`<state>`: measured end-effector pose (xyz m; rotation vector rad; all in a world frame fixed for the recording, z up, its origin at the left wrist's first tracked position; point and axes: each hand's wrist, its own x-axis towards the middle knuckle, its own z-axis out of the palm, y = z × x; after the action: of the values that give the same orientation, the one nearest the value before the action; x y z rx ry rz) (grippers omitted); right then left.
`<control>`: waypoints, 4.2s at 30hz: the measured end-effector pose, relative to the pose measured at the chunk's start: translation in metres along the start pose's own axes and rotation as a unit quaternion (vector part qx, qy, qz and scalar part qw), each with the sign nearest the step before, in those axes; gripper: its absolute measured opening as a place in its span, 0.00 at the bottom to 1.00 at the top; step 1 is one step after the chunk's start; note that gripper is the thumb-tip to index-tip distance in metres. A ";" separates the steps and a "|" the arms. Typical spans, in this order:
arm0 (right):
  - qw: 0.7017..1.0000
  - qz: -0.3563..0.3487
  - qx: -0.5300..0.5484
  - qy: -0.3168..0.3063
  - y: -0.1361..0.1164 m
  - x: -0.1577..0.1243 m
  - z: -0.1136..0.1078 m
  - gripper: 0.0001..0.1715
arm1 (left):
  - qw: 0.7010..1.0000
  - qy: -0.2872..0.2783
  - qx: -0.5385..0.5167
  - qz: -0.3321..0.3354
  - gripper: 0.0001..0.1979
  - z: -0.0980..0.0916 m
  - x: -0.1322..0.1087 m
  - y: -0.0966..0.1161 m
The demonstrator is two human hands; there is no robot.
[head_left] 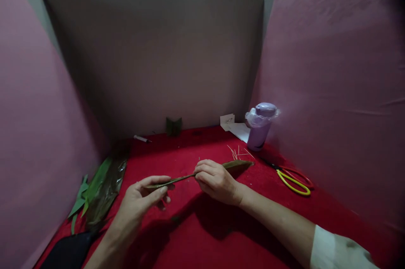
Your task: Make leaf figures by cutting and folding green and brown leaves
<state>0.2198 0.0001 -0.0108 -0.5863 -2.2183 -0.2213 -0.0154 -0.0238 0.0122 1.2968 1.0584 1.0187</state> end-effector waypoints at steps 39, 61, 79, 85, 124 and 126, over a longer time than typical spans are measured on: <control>0.936 0.328 0.125 -0.036 -0.057 0.013 0.012 0.06 | 0.972 0.187 -0.129 0.062 0.09 0.032 0.009 -0.027; 0.897 0.386 0.217 -0.002 -0.061 0.021 0.012 0.07 | 0.982 0.120 -0.138 0.051 0.06 0.040 0.002 -0.026; 0.890 0.381 0.248 0.017 -0.063 0.018 0.012 0.08 | 0.980 0.132 -0.140 0.050 0.05 0.041 0.006 -0.031; 0.889 0.382 0.252 0.009 -0.064 0.019 0.009 0.08 | 0.976 0.143 -0.150 0.062 0.07 0.043 0.007 -0.030; 0.893 0.380 0.239 0.018 -0.065 0.015 0.017 0.08 | 0.974 0.168 -0.140 0.061 0.08 0.047 0.005 -0.028; 0.895 0.379 0.234 0.017 -0.065 0.015 0.017 0.09 | 0.974 0.167 -0.140 0.057 0.08 0.047 0.005 -0.027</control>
<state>0.1688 -0.0466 -0.0087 -1.0922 -1.7508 0.6797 0.0315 -0.0303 -0.0154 0.9853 1.0500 1.4545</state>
